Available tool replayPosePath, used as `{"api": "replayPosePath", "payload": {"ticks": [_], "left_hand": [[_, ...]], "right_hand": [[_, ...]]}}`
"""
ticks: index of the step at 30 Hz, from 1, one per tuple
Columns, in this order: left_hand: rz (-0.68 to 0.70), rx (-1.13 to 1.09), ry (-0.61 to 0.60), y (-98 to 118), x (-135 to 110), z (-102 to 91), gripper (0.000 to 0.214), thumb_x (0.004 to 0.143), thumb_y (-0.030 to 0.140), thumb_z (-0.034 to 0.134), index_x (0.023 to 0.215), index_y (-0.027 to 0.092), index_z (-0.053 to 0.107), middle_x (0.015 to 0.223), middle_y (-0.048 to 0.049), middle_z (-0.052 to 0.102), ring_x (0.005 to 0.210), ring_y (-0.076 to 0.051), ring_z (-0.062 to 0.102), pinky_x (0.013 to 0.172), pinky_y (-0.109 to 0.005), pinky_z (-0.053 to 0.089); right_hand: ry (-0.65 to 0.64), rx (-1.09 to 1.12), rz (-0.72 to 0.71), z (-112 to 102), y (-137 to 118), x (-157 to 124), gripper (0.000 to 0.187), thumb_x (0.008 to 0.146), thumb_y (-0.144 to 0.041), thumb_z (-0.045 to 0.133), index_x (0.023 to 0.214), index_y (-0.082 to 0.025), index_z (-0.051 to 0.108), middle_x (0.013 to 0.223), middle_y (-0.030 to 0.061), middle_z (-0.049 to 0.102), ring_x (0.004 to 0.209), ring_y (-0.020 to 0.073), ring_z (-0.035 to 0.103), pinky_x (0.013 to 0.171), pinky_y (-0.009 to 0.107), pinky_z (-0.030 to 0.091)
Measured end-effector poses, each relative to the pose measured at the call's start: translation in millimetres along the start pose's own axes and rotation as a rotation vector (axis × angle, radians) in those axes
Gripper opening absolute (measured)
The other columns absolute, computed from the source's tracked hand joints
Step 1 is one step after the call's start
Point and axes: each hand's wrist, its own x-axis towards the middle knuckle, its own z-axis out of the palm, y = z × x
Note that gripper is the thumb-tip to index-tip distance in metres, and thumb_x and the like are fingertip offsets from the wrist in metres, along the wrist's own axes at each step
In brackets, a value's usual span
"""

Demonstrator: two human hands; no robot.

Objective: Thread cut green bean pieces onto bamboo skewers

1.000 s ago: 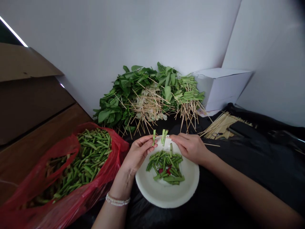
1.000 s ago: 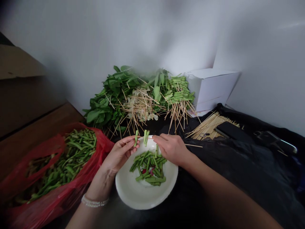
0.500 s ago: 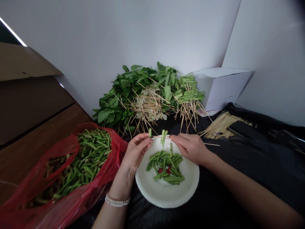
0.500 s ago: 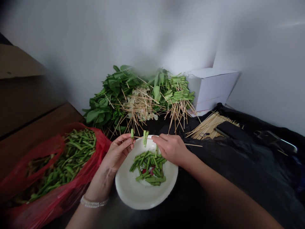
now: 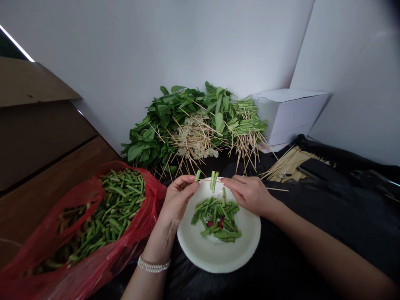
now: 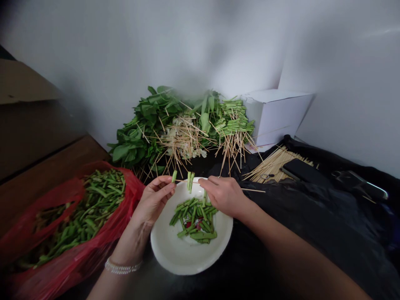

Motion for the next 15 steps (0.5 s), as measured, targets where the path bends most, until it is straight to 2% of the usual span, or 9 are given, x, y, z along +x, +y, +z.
{"api": "replayPosePath", "payload": {"ticks": [8, 15], "left_hand": [[0.236, 0.331, 0.041, -1.5, -1.6, 1.0, 0.026, 0.064, 0.021, 0.084, 0.081, 0.016, 0.066, 0.079, 0.0006, 0.067, 0.068, -0.010, 0.060, 0.065, -0.022, 0.047], [0.223, 0.333, 0.025, -1.7, -0.7, -2.2, 0.021, 0.072, 0.030, 0.079, 0.086, 0.018, 0.070, 0.076, 0.0011, 0.065, 0.064, -0.009, 0.056, 0.060, -0.020, 0.045]], "right_hand": [[-0.037, -0.037, 0.012, -0.2, -0.2, 0.5, 0.031, 0.096, -0.020, 0.039, 0.109, -0.017, 0.066, 0.083, 0.0041, 0.068, 0.069, 0.0128, 0.061, 0.062, 0.025, 0.046], [-0.027, -0.015, 0.018, 0.7, 0.4, 0.0, 0.030, 0.097, -0.019, 0.040, 0.112, -0.017, 0.066, 0.085, 0.0037, 0.068, 0.070, 0.0127, 0.061, 0.064, 0.024, 0.046]]}}
